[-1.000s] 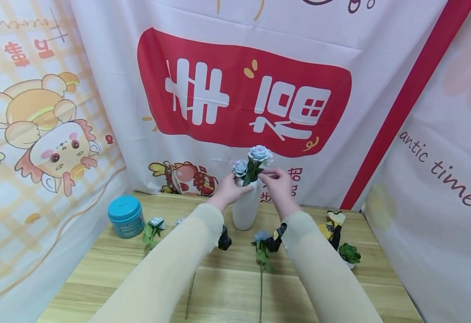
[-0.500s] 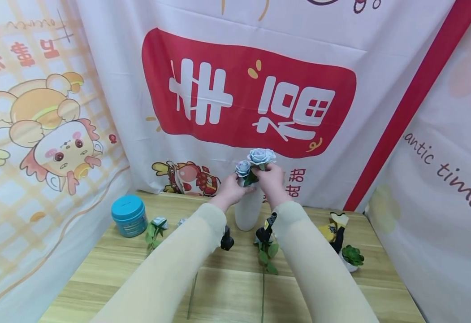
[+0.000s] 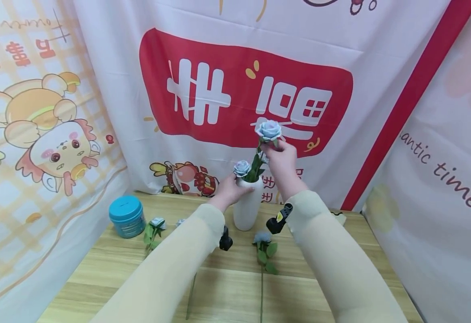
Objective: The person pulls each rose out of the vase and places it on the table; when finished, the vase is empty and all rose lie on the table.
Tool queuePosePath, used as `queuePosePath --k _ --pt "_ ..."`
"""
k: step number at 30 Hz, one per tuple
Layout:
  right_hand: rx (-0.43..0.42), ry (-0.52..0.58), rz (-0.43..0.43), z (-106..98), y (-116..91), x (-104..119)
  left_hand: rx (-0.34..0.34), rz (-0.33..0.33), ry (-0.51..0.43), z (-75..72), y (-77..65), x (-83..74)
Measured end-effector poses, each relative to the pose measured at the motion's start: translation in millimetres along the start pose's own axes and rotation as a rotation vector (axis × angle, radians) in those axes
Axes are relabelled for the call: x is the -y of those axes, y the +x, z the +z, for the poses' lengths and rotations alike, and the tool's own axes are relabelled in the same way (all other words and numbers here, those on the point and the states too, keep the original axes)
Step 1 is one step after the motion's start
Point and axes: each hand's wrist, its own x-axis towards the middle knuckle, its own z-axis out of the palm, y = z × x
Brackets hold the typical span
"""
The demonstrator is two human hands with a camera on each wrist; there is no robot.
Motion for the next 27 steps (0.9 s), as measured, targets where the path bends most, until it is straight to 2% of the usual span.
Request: queuePosePath --k 8,16,21,27 --pt "0.007 0.060 -0.113 -22.9 -19.6 39.3 0.023 -0.024 -0.031 -0.5 0.5 2.4" --pt "0.014 0.134 -0.182 -46.4 -41.7 57.0 0.022 0.002 -0.044 2.4 1.3 3.1" --pt "0.002 0.144 -0.144 -63.7 -50.7 56.8 0.025 0.004 -0.049 4.5 5.6 5.3" --pt "-0.003 -0.004 -0.029 -82.1 -48.7 25.5 0.034 -0.032 -0.076 3.7 4.0 4.7"
